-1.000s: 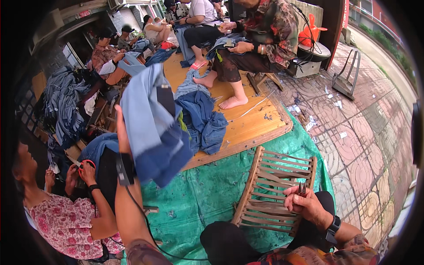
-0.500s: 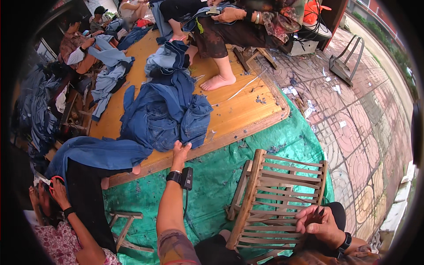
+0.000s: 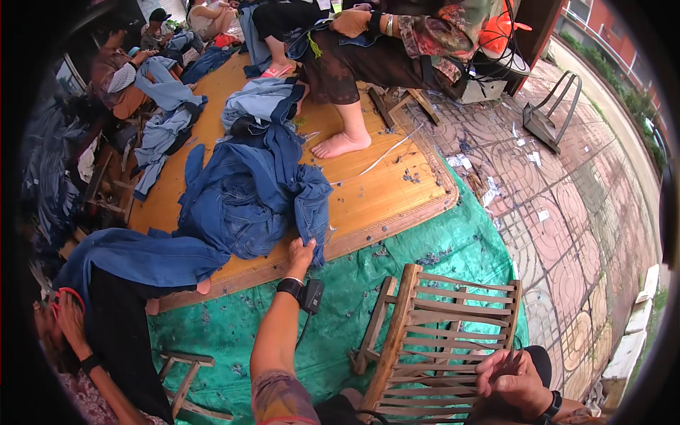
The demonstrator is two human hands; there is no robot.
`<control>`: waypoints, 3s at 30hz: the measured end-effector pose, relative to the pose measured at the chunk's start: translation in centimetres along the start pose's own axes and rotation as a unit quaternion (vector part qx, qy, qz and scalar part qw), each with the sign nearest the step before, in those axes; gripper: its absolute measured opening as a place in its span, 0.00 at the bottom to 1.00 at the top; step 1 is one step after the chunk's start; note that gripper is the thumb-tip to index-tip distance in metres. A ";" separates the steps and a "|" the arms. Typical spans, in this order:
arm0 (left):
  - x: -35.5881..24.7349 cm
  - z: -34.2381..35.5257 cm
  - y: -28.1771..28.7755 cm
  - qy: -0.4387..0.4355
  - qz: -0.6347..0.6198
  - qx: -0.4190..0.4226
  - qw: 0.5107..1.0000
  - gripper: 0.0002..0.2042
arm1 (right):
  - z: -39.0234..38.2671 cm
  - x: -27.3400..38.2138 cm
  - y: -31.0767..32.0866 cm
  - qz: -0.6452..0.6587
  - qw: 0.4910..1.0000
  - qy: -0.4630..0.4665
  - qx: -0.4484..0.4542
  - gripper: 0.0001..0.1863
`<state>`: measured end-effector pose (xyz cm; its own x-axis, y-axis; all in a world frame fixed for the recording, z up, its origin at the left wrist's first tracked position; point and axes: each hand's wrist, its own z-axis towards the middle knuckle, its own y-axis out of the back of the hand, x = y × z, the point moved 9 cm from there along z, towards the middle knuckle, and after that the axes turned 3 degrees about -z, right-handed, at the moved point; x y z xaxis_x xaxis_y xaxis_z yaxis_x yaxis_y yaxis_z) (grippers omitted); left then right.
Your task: Trimming loose threads and inspecting denim jeans in an outdoor workshop.
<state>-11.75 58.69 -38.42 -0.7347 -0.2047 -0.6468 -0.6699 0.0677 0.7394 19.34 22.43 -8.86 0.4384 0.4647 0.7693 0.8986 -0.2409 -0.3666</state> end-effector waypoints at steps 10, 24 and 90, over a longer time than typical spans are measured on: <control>-15.2 -14.6 23.5 -0.114 -0.557 -0.002 0.823 0.08 | -3.3 -0.2 -0.3 -0.003 0.994 0.037 0.102 0.18; -18.5 -29.2 32.9 -0.125 -0.393 0.097 0.906 0.10 | -7.6 1.1 -0.8 -0.052 0.973 0.170 0.144 0.15; 3.1 -13.1 24.9 0.091 -0.514 -0.246 0.817 0.13 | -8.7 5.5 9.3 0.019 0.914 0.274 -0.298 0.15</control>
<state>-29.28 46.91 -19.55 0.2477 -0.0518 -0.9675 -0.7654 -0.6226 -0.1626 29.95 15.34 -3.46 0.2498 -0.0113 0.9682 0.6432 -0.7455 -0.1747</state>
